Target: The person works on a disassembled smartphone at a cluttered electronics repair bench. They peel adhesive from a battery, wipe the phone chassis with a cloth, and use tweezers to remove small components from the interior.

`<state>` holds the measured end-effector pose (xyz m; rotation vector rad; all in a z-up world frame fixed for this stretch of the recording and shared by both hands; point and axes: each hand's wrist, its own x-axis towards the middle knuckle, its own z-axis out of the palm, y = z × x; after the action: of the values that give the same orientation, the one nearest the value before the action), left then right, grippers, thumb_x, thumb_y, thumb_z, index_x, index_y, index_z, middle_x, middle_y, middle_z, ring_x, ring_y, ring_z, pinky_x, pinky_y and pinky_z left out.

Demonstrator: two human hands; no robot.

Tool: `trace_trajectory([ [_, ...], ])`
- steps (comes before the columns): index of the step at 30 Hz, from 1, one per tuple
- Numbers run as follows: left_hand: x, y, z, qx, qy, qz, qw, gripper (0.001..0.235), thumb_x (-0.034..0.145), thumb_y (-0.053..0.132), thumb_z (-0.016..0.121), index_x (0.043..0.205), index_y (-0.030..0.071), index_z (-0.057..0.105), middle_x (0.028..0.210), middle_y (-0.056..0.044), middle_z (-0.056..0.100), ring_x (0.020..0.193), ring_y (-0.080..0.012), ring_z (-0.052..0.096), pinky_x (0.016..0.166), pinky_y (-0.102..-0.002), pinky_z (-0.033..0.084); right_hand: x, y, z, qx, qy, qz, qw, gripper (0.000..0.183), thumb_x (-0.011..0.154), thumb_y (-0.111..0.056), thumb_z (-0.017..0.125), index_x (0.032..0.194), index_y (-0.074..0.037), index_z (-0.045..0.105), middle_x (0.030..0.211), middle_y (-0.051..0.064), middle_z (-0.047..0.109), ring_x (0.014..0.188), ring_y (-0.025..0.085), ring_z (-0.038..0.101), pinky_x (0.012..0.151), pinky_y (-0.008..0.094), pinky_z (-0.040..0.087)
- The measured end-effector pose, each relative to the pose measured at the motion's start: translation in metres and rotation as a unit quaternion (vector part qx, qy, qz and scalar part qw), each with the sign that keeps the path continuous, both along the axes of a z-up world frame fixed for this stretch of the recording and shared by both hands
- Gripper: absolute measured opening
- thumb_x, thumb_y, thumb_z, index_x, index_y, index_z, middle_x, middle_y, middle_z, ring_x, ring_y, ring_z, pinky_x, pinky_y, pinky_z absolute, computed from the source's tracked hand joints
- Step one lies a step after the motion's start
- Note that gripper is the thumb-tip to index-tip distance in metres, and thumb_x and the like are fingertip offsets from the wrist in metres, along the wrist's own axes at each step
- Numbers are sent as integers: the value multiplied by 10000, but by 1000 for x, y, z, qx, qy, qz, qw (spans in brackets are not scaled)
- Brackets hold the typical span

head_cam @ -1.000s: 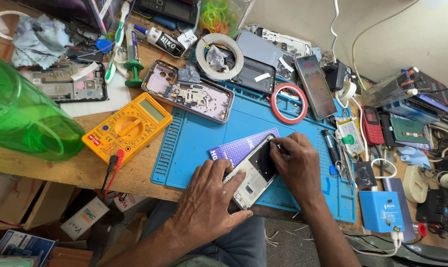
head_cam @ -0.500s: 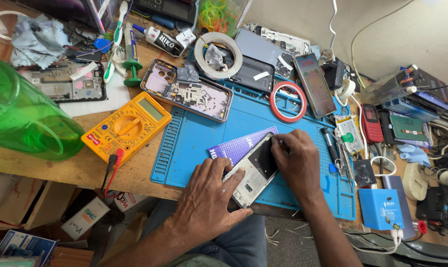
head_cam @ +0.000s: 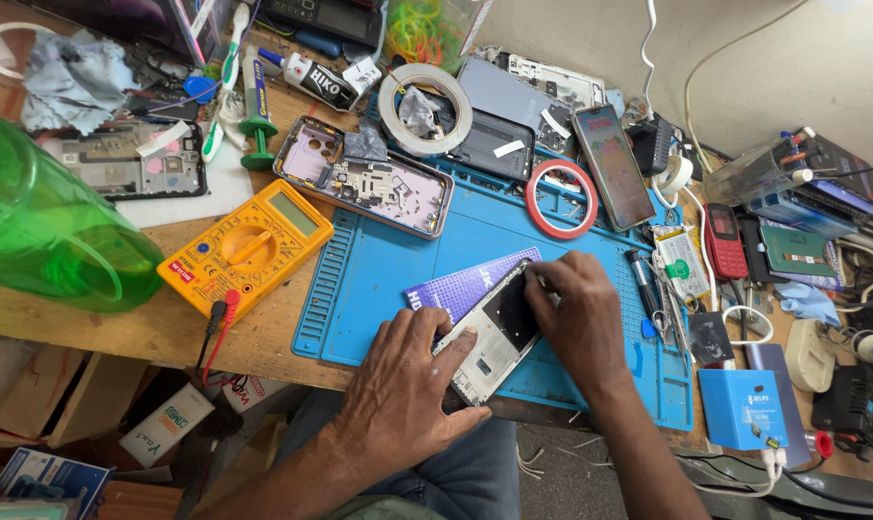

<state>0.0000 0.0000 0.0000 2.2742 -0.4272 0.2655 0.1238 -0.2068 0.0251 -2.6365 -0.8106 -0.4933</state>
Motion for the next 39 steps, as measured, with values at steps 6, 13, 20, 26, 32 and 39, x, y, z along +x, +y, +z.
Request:
trace_trajectory([
  [6, 2, 0, 0, 2, -4, 0, 1000, 800, 709, 465, 882, 1271, -46, 632, 1114, -171, 484, 1039, -316, 477, 903, -482, 423, 6, 2, 6, -17, -8, 5, 1000, 108, 859, -69, 777, 939, -3, 749, 808, 115, 633, 765, 262, 627, 677, 399, 525],
  [13, 0, 0, 1, -5, -7, 0, 1000, 828, 685, 446, 898, 1282, -37, 591, 1118, -178, 489, 1035, -325, 484, 893, -489, 424, -15, 14, 11, -32, -17, 45, 998, 116, 833, -49, 780, 928, 6, 742, 828, 127, 638, 795, 284, 634, 718, 422, 529],
  [20, 0, 0, 4, -15, -10, 9, 1000, 1030, 667, 408, 916, 1421, -47, 380, 1105, -187, 494, 1013, -334, 502, 894, -495, 426, -12, 7, 8, -26, -7, 39, 999, 108, 832, -46, 778, 914, 9, 735, 869, 149, 652, 820, 315, 637, 749, 427, 531],
  [26, -2, 0, 4, -19, -15, 14, 1000, 1033, 676, 418, 917, 1426, -36, 371, 1116, -191, 498, 1017, -334, 503, 895, -491, 427, -17, 12, 15, -30, 8, 33, 999, 105, 828, -43, 775, 916, 1, 740, 870, 151, 648, 835, 337, 631, 759, 445, 521],
  [32, -2, 0, 2, -17, -1, 13, 1000, 1063, 672, 414, 920, 1448, -30, 345, 1115, -195, 498, 1026, -343, 504, 893, -492, 424, -29, 25, 23, -16, 100, -34, 994, 117, 853, -88, 785, 952, -31, 758, 800, 137, 630, 733, 301, 633, 682, 431, 517],
  [39, -4, 0, 2, -31, -11, 19, 999, 1088, 638, 380, 930, 1456, -15, 331, 1152, -202, 499, 1067, -363, 505, 909, -503, 422, -31, 15, 6, -20, 27, 45, 998, 119, 838, -57, 783, 933, -29, 717, 877, 141, 641, 832, 338, 638, 731, 443, 530],
])
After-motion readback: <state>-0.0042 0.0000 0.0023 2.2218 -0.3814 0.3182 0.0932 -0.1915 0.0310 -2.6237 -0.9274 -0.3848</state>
